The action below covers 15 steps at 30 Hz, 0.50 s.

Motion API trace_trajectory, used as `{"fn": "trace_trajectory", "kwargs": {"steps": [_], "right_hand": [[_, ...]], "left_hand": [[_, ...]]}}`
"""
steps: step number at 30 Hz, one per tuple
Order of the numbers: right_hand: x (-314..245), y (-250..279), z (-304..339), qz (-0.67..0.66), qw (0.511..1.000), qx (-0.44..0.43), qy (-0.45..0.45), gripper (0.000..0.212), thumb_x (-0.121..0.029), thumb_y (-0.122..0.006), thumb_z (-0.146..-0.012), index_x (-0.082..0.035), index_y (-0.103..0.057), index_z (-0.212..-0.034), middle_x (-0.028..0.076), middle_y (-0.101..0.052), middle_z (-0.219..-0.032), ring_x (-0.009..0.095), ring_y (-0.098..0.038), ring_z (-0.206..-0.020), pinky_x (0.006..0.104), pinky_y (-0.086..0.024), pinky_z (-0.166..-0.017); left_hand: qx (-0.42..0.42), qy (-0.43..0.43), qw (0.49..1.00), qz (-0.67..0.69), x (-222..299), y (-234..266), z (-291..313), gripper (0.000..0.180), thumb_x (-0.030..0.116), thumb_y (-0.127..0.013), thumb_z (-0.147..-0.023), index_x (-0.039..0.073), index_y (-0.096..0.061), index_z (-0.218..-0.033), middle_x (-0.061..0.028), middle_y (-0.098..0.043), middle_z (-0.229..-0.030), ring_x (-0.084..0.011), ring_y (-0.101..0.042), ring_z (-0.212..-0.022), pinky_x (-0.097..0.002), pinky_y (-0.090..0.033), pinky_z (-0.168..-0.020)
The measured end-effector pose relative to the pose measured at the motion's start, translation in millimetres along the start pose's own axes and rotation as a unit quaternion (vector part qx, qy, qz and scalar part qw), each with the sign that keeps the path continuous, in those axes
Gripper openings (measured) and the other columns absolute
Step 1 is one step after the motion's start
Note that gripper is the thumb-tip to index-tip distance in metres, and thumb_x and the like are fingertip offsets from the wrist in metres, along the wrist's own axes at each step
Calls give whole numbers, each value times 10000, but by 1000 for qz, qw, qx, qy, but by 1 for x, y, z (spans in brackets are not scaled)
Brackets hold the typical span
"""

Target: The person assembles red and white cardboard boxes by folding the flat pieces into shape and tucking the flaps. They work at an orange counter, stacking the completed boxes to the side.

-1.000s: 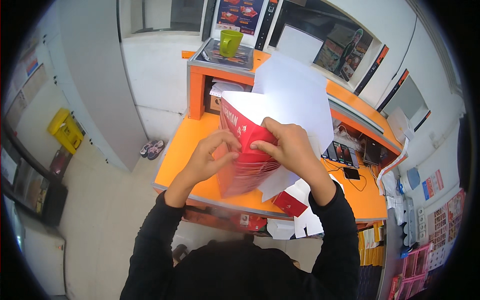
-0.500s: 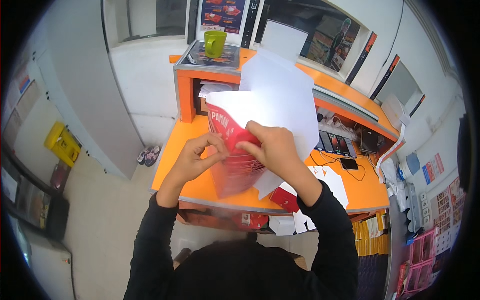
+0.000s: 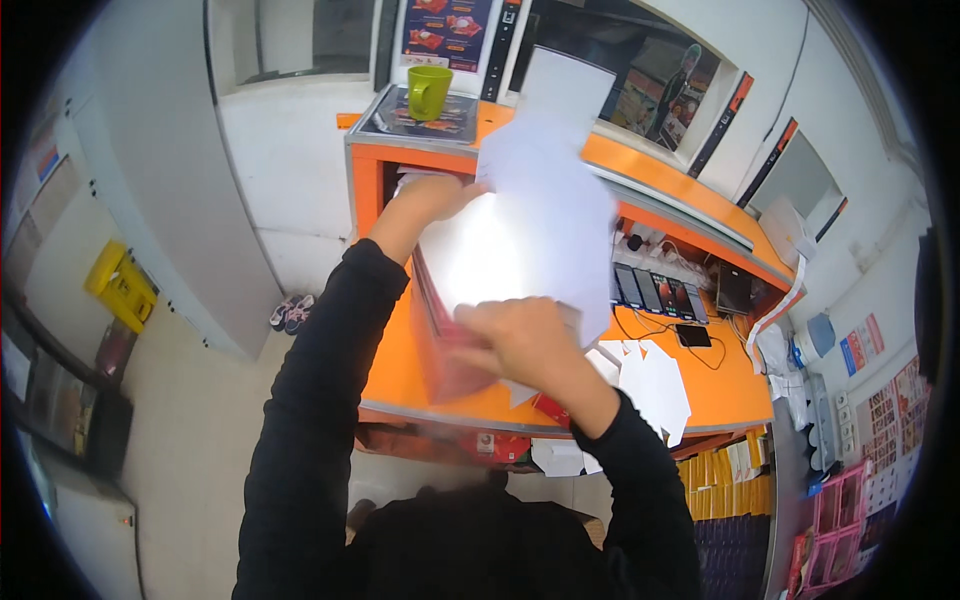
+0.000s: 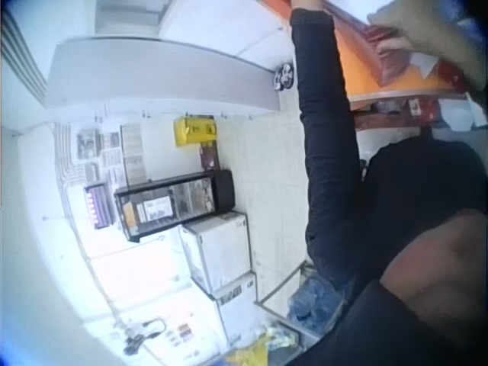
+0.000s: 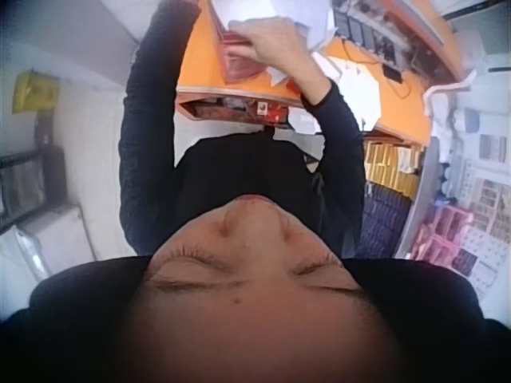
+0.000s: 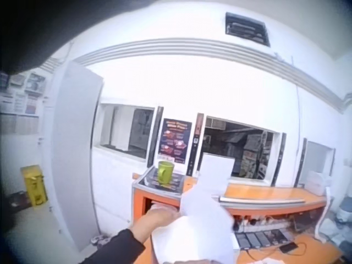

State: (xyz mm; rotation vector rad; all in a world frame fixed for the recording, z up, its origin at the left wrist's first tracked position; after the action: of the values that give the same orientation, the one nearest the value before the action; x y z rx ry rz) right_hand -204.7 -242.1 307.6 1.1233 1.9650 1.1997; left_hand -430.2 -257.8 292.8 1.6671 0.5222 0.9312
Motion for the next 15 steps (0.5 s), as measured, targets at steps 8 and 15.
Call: {"fn": "trace_trajectory", "kwargs": {"steps": [8, 15], "right_hand": [[-5, 61, 28, -69, 968, 238, 43, 311, -227, -702, -751, -101, -626, -1026, 104, -628, -927, 258, -619, -861, 386, -498, -727], [110, 17, 174, -82, 933, 52, -348, 387, -215, -717, -786, -25, -620, -1110, 144, -662, -1030, 299, -637, -961, 347, -502, -830]], "left_hand": [[-72, -16, 993, 89, -11, -29, -17, 746, 613, -330, -932, -48, -649, -1066, -272, -621, -1103, -371, -581, -1077, -402, -417, -933], [264, -120, 907, 306, -1, 40, 42, 397, 354, -494, -950, 1, -645, -1049, -140, -658, -929, -229, -614, -894, -311, -457, -795]]}}
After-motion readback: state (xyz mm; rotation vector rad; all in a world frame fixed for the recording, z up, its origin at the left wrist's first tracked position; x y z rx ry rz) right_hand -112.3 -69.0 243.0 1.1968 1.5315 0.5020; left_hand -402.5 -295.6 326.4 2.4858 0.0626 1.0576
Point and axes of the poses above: each hand's wrist, its own z-axis away from the middle knuckle, its own y-axis out of the back of the hand, x = y × z, the point moved 7 cm from there along -z, towards the middle knuckle
